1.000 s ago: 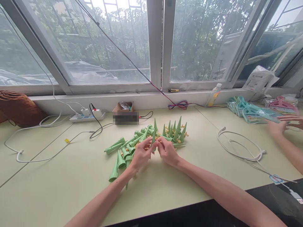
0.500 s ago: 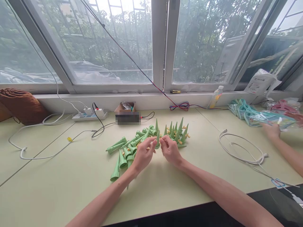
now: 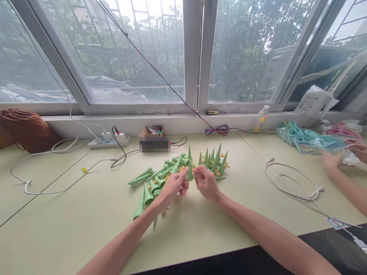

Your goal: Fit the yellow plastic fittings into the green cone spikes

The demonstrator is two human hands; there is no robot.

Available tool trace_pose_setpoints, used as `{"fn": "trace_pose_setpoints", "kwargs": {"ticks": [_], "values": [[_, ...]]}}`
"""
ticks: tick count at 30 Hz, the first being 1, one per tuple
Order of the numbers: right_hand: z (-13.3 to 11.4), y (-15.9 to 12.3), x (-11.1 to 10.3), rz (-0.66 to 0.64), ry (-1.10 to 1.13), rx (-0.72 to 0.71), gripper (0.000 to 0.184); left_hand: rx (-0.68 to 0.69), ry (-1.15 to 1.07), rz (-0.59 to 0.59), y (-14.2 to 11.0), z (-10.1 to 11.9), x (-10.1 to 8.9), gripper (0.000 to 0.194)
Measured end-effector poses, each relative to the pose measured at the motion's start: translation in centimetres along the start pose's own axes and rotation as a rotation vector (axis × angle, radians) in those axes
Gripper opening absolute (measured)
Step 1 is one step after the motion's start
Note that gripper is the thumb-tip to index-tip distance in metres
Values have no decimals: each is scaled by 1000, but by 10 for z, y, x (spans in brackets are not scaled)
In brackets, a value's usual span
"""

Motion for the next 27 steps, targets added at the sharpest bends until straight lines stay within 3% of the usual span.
{"fn": "trace_pose_setpoints", "kwargs": {"ticks": [11,27], "values": [[1,1,0,-10,31,2,29,-114,-279,-148,1,-1,-3,55],[4,1,1,-10,16,-7,25,-96,-324,-139,2,-3,-7,45]]}}
Point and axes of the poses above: each hand's wrist, its own y-axis towards the middle knuckle, its own x-axis out of the palm, z = x × y, the point moved 2 cm from there along y, towards the middle knuckle, and after that the axes turned 2 degrees about x, right-handed, at the moved point
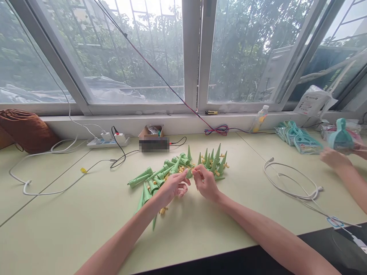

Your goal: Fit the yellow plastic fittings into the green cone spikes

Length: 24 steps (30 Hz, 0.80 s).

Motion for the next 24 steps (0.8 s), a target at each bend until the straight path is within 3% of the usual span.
{"fn": "trace_pose_setpoints", "kwargs": {"ticks": [24], "values": [[-1,1,0,-9,-63,38,27,38,86,80,1,-7,8,51]]}}
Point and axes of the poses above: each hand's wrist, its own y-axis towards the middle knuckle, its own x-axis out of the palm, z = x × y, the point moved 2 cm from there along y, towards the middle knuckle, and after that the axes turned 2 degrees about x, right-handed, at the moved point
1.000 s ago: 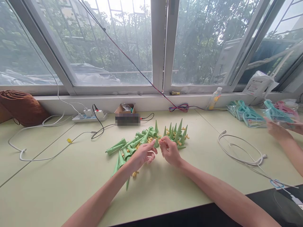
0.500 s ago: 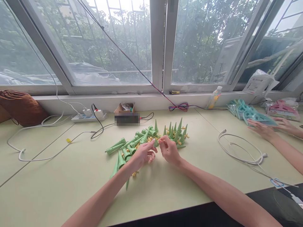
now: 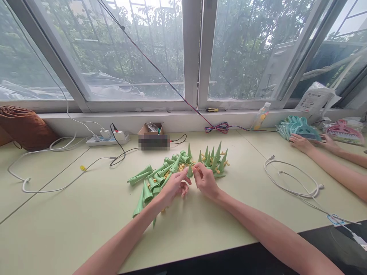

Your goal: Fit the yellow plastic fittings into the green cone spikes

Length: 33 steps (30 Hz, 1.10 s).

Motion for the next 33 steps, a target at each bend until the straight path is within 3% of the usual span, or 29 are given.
{"fn": "trace_pose_setpoints", "kwargs": {"ticks": [33], "values": [[-5,0,-1,-22,-20,13,28,6,23,12,0,-2,1,53]]}}
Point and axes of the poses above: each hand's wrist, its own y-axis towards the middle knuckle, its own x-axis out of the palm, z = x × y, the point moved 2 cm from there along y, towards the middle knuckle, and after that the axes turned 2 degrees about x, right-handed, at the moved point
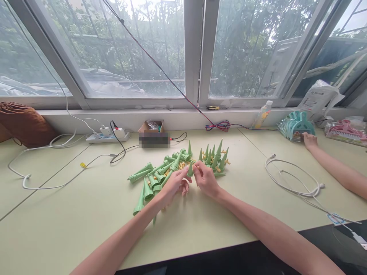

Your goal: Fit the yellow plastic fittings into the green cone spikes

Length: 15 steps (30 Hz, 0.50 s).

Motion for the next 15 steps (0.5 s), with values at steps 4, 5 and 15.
{"fn": "trace_pose_setpoints", "kwargs": {"ticks": [4,5,15], "values": [[0,0,0,-4,0,4,28,-5,10,1,-1,0,1,53],[0,0,0,-4,2,3,28,-4,14,1,0,0,1,53],[0,1,-1,-24,1,11,29,5,37,-3,1,-2,0,54]]}}
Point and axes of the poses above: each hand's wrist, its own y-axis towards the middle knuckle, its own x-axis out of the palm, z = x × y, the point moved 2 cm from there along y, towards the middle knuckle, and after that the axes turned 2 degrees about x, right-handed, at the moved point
